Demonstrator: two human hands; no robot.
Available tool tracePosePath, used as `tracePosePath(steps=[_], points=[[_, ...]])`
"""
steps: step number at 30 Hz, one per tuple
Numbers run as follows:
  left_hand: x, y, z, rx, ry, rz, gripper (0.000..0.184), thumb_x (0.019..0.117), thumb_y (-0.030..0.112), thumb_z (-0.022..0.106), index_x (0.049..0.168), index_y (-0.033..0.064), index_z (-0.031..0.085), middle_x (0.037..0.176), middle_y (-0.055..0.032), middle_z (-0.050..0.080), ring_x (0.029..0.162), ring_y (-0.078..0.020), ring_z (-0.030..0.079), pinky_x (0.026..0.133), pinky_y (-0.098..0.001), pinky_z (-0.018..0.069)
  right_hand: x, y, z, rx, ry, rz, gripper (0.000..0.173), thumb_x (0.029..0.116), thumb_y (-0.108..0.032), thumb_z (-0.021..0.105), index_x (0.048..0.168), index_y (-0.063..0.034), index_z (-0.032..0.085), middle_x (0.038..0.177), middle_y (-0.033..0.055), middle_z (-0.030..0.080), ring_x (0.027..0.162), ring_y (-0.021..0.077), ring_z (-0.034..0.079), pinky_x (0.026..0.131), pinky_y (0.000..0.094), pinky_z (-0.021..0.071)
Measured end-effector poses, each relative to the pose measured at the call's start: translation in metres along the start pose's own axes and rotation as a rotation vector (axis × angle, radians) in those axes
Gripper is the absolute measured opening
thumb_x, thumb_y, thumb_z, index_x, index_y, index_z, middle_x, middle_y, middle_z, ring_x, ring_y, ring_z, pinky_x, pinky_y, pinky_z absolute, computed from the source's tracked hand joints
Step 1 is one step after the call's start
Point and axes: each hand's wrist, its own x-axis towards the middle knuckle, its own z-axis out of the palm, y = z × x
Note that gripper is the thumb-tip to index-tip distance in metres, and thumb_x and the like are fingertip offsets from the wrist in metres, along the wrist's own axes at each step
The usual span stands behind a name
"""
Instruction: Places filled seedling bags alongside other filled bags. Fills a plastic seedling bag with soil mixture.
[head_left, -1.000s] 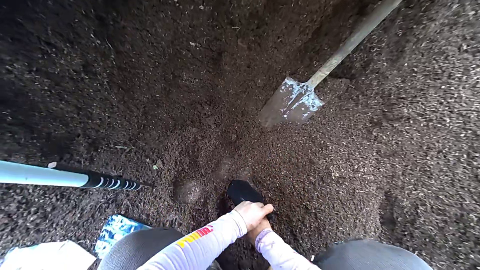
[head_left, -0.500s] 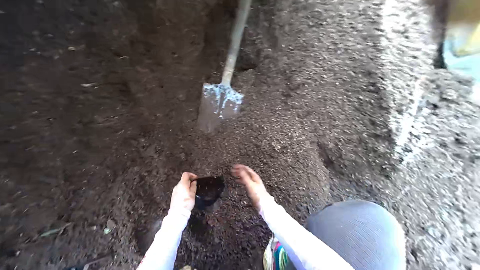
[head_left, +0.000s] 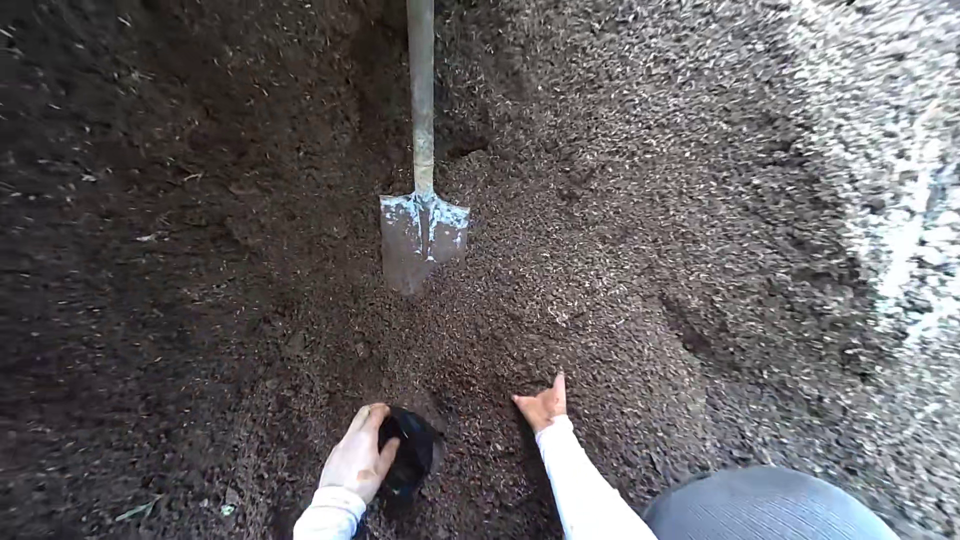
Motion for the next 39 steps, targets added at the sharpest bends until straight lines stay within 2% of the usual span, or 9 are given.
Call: tracePosePath(steps=[3,8,12,15,19,23,29,33,39], points=[[-0.004,-0.004,0.001,-0.115,-0.086,-0.046,0.076,0.0860,0.000,0.071,0.156,0.0108,0.044,0.157,-0.0217,0.043,0.142,-0.0378,0.048,0.116,-0.0529,0.0409,0.015,-0.014,0.054,-0.035,-0.035,-0.079,0.074,0.1038,-0.069,0.010,0.160,-0.0224,0.024,0.160,0.0114,0.037,0.143,0.0281,0.040,0.109,0.0584,0.0410],[-0.002,-0.005,-0.002,-0.275,-0.125,-0.030,0.069,0.0922,-0.001,0.059,0.158,0.0075,0.040,0.162,-0.0145,0.041,0.150,-0.0263,0.041,0.125,-0.0450,0.0307,0.033,-0.024,0.067,-0.103,-0.158,-0.001,0.074,0.1039,-0.068,0.010,0.150,-0.0164,0.037,0.138,0.0138,0.055,0.121,0.0263,0.056,0.095,0.0518,0.0511],[0.012,0.011,-0.015,-0.356,-0.116,-0.024,0.071,0.0934,-0.001,0.059,0.160,0.0111,0.036,0.168,-0.0080,0.033,0.152,-0.0215,0.037,0.125,-0.0444,0.0301,-0.024,-0.012,0.074,-0.219,-0.207,0.086,0.058,0.1100,-0.052,0.015,0.141,-0.0108,0.042,0.117,0.0118,0.059,0.101,0.0206,0.060,0.081,0.0422,0.0539],[0.020,0.020,-0.019,-0.450,-0.142,-0.068,0.072,0.0955,-0.001,0.059,0.162,0.0110,0.032,0.169,-0.0093,0.028,0.140,-0.0236,0.053,0.109,-0.0436,0.0496,-0.064,0.007,0.084,-0.212,-0.379,0.208,0.057,0.1096,-0.053,0.015,0.117,-0.0121,0.054,0.090,0.0055,0.067,0.079,0.0161,0.067,0.065,0.0357,0.0581],[0.017,0.024,-0.016,-0.491,-0.123,-0.108,0.062,0.0957,0.001,0.064,0.154,0.0037,0.042,0.145,-0.0226,0.055,0.121,-0.0327,0.065,0.101,-0.0495,0.0548,-0.103,0.029,0.099,-0.289,-0.667,0.341,0.070,0.1072,-0.059,0.007,0.116,-0.0135,0.060,0.092,0.0063,0.074,0.082,0.0180,0.073,0.069,0.0373,0.0619],[0.002,0.014,-0.014,-0.385,-0.104,-0.082,0.078,0.0882,-0.005,0.066,0.158,0.0043,0.034,0.149,-0.0220,0.053,0.140,-0.0330,0.051,0.118,-0.0504,0.0385,-0.132,0.044,0.114,-0.616,-0.608,0.333,0.057,0.1113,-0.047,0.016,0.126,-0.0090,0.057,0.101,0.0099,0.070,0.089,0.0200,0.069,0.076,0.0401,0.0596],[-0.015,-0.011,-0.006,-0.473,-0.025,0.009,0.084,0.0881,-0.002,0.071,0.161,0.0045,0.029,0.161,-0.0179,0.041,0.147,-0.0273,0.044,0.122,-0.0446,0.0338,-0.177,0.052,0.147,-1.411,-0.764,-0.067,0.046,0.1082,-0.018,0.048,0.148,0.0044,0.046,0.152,0.0236,0.047,0.140,0.0285,0.048,0.116,0.0425,0.0378],[-0.017,-0.030,0.002,-0.453,-0.056,0.017,0.078,0.0914,-0.001,0.067,0.161,0.0057,0.031,0.168,-0.0139,0.029,0.153,-0.0251,0.035,0.124,-0.0436,0.0306,-0.162,0.056,0.142,-2.217,-0.707,-0.513,0.059,0.1010,-0.047,0.057,0.148,-0.0115,0.052,0.163,0.0198,0.032,0.140,0.0405,0.046,0.106,0.0562,0.0469],[-0.037,-0.021,-0.010,-0.555,-0.106,-0.080,0.074,0.0974,-0.002,0.058,0.163,0.0138,0.029,0.167,-0.0115,0.032,0.128,-0.0288,0.062,0.099,-0.0471,0.0570,-0.164,0.055,0.134,-2.471,-0.786,-0.543,0.037,0.1086,-0.032,0.044,0.128,-0.0126,0.069,0.145,0.0111,0.057,0.139,0.0358,0.047,0.108,0.0613,0.0393]])
